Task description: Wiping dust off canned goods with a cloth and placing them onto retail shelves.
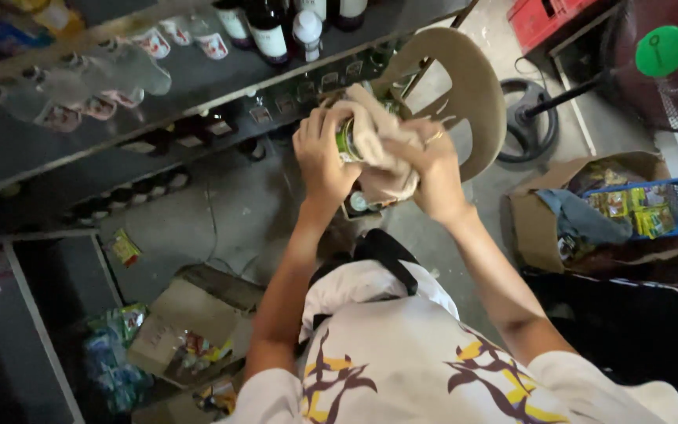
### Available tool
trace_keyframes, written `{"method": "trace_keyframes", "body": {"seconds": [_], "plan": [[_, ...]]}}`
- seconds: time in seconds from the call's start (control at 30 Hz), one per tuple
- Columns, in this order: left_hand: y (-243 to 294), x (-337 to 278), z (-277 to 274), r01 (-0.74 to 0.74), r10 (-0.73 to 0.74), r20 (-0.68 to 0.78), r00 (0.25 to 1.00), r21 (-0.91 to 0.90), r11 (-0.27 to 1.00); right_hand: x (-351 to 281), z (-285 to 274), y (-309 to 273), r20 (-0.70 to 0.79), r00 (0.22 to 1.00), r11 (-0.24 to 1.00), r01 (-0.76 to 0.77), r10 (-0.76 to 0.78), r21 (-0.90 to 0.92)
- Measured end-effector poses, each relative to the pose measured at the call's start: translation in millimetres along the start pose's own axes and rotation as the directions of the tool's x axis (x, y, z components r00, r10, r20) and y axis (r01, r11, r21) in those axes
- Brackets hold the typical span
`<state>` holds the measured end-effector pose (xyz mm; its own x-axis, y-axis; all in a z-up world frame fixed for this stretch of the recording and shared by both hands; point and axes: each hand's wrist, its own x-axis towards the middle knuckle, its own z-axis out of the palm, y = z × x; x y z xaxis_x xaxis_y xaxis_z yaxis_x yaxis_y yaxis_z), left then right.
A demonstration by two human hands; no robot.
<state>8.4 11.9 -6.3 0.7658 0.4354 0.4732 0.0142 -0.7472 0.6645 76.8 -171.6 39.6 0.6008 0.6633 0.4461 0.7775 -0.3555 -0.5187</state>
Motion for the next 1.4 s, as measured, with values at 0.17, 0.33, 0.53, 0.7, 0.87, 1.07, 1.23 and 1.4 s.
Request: {"method": "trace_keyframes", "body": {"seconds": [0.17, 0.33, 0.53, 0.7, 0.87, 1.07, 1.23, 1.4], "plan": [[-13, -10, 23, -0.107, 0.109, 0.033, 0.993, -0.07, 0.992, 10, 5, -2, -0.026, 0.999, 0.997, -0.032, 0.031, -0.073], [-31, -23, 36, -0.096, 0.095, 0.039, 0.995, 0.033, 0.995, 6, 5, -10, 0.046, 0.999, 0.996, -0.008, 0.004, 0.089], [-30, -18, 35, 0.038, -0.031, 0.087, 0.996, -0.084, 0.996, -7, 10, 31, 0.116, 0.993, 1.0, 0.001, 0.001, -0.025], [-50, -31, 62, 0.215, -0.22, 0.038, 0.975, -0.436, 0.874, -31, 63, 108, 0.079, 0.961, 0.963, -0.261, 0.265, -0.065], [-111, -70, 149, 0.331, -0.273, 0.202, 0.941, -0.72, 0.61, -51, 148, 156, 0.132, 0.939, 0.947, -0.32, 0.317, 0.007], [-160, -109, 197, 0.615, -0.454, 0.445, 0.772, -0.705, 0.355, -72, 176, 179, 0.22, 0.96, 0.961, -0.214, 0.173, 0.175], [-143, -78, 172, 0.464, -0.394, 0.284, 0.874, -0.729, 0.504, -45, 133, 141, 0.382, 0.887, 0.804, -0.418, 0.26, 0.423], [-88, 6, 114, 0.247, -0.277, -0.075, 0.958, -0.275, 0.929, 4, 102, 118, 0.305, 0.923, 0.742, -0.374, 0.236, 0.557]]}}
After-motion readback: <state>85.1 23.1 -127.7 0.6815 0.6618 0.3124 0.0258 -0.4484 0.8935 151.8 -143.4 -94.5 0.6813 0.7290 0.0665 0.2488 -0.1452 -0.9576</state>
